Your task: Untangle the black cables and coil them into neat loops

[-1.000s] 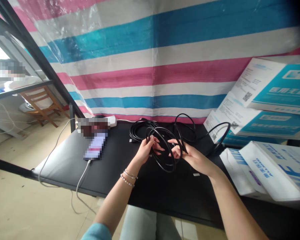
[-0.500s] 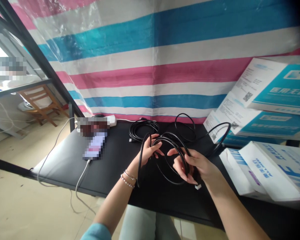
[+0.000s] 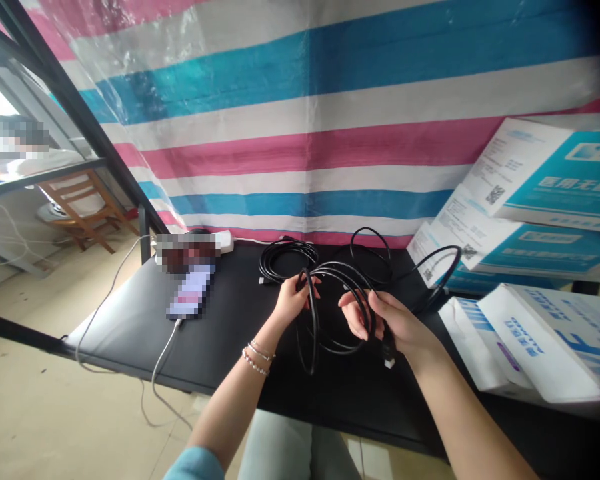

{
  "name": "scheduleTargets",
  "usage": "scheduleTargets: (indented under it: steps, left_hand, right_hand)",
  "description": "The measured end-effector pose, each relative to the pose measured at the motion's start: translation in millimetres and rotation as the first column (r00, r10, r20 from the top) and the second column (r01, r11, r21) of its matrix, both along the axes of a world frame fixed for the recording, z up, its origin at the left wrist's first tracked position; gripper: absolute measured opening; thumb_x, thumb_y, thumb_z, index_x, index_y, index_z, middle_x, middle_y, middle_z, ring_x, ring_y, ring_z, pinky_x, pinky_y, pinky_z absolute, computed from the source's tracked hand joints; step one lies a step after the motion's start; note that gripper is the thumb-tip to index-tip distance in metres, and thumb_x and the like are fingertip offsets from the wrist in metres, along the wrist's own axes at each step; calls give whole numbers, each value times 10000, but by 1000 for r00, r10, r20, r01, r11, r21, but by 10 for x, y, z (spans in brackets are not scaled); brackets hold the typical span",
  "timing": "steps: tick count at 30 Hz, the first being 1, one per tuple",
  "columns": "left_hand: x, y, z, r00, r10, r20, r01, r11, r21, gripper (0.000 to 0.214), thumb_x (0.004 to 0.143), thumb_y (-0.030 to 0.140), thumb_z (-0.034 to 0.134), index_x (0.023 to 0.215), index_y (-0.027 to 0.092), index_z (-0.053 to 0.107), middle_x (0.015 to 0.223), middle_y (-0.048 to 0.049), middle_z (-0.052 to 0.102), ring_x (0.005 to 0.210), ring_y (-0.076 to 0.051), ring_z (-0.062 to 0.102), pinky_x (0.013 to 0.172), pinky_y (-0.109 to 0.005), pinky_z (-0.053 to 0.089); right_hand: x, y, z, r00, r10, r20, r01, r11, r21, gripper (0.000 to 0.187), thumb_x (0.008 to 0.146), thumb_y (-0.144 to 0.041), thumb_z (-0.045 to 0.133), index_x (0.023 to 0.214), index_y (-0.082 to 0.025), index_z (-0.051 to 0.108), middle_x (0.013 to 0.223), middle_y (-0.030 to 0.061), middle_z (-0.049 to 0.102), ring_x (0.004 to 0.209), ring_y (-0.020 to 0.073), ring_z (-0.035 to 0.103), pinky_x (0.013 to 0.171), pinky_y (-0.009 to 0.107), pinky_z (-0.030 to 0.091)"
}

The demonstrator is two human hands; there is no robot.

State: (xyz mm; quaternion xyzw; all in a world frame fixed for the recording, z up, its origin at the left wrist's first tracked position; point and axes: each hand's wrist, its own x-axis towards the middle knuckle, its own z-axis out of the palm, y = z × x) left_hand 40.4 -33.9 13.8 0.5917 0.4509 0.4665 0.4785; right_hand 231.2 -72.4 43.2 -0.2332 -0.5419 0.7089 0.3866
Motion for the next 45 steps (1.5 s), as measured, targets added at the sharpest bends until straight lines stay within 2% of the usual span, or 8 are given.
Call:
scheduleTargets:
  steps: [6, 12, 19, 24, 31, 36, 40, 45]
  left_hand:
    - [-42, 31, -39, 989, 92, -115, -79, 991, 110, 251, 827, 355, 454, 815, 146, 592, 537, 28, 495, 460, -66, 408, 465, -180, 325]
    - [-67, -1, -26, 971, 173, -164, -142, 972, 188, 221, 826, 337, 458, 737, 161, 558, 535, 19, 489, 498, -92, 445, 520, -209, 348]
    - [-70, -10, -39, 959, 217, -182, -194, 971, 136, 123, 796, 303, 500, 755, 197, 548, 439, 47, 447, 360, -105, 440, 441, -216, 320]
    - [-67, 3, -69, 924, 319, -213, -271, 935, 228, 61, 775, 242, 520, 752, 210, 567, 491, 18, 483, 479, -143, 504, 530, -232, 351]
    - [-63, -8, -67, 868, 370, -330, -280, 915, 289, 102, 781, 195, 476, 811, 208, 573, 574, 5, 521, 529, -139, 496, 570, -232, 345]
    - [-60, -5, -56, 835, 379, -399, -269, 913, 306, 131, 793, 198, 454, 848, 196, 573, 624, -14, 557, 566, -145, 522, 580, -237, 363]
    - [-63, 4, -58, 825, 371, -427, -264, 920, 289, 156, 811, 216, 431, 880, 189, 568, 597, -1, 549, 519, -129, 528, 559, -226, 388]
    - [-75, 24, -93, 846, 352, -400, -255, 927, 275, 155, 826, 256, 426, 833, 184, 564, 570, 19, 542, 446, -102, 521, 511, -205, 399]
  right_hand:
    - [-8, 6, 46, 998, -68, -7, 68, 997, -24, 403, 856, -475, 463, 931, -113, 620, 621, 32, 581, 574, 129, 550, 542, 257, 400]
    - [-66, -12, 47, 999, 15, -46, -16, 999, -36, 400, 851, -483, 465, 946, -117, 596, 692, 75, 649, 666, 177, 617, 682, 335, 453]
    - [-174, -70, 49, 995, 46, -90, -58, 990, -130, 439, 779, -550, 533, 962, -154, 572, 737, 72, 672, 724, 219, 656, 748, 417, 463]
    - [-173, -66, -28, 989, 113, -98, -121, 989, -82, 525, 723, -570, 590, 1068, -182, 509, 801, 86, 691, 785, 235, 666, 751, 414, 452]
    - [-166, -69, -72, 972, 205, -114, -208, 978, -15, 564, 686, -490, 674, 1105, -185, 454, 769, 59, 681, 690, 207, 663, 663, 364, 474]
    - [-215, -46, -79, 950, 248, -189, -248, 968, 26, 458, 673, -414, 715, 994, -163, 505, 602, -57, 557, 519, 128, 609, 639, 321, 464]
    - [-232, -43, -83, 955, 223, -195, -226, 974, 7, 326, 731, -350, 682, 943, -159, 524, 557, -84, 510, 400, 75, 541, 572, 281, 456]
    - [-214, -48, -77, 970, 159, -184, -170, 985, -41, 227, 798, -325, 615, 930, -159, 533, 487, -75, 522, 346, 71, 500, 512, 258, 437]
